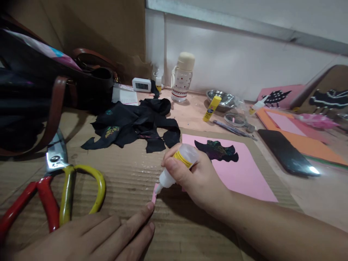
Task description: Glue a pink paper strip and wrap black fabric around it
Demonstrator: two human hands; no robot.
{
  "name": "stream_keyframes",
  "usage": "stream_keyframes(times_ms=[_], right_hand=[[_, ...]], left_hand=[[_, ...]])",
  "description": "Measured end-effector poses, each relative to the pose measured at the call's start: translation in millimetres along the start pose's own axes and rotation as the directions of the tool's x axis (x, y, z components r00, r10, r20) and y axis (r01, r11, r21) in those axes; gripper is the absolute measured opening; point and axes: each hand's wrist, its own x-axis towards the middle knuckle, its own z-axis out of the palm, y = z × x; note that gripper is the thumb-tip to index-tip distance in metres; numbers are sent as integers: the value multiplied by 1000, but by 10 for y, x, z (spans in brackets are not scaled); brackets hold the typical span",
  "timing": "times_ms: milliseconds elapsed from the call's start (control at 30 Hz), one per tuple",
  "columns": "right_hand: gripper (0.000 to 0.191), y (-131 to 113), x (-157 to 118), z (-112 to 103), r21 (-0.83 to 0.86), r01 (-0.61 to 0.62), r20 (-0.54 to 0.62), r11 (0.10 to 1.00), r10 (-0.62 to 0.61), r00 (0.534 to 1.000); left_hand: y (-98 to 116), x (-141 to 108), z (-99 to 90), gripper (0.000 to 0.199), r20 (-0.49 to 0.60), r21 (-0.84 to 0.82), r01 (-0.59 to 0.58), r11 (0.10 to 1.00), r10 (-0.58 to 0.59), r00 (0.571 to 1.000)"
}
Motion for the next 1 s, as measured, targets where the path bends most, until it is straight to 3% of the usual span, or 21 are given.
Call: stream_keyframes(times_ms=[267, 433, 567, 667, 833, 1000], right_hand=[[48, 59, -1, -25, 54, -15, -12, 998, 16, 1000], [54, 85, 0, -39, 66, 1, -6, 998, -1, 1000], [46, 85, 4, -16, 149, 50, -31, 988, -46, 998], [39, 89, 3, -2, 247, 9, -7, 969, -8, 1000], [29, 62, -12, 13, 251, -33, 61, 967, 18, 998], [29, -50, -25, 88, 174, -21, 50, 985, 12, 999]], left_hand=[[-25, 19, -64, 37, 106, -26, -10, 1000, 13, 994], [-24, -39, -79, 38, 29, -116, 29, 993, -26, 999], [-28, 15, -70, 36, 60, 6, -52, 999, 52, 997], [-35, 62, -82, 33, 118, 116, -108, 987, 94, 989], [-36, 32, -118, 27, 135, 78, -80, 994, 69, 988], [-45, 1, -138, 32, 166, 93, -94, 991, 77, 983]])
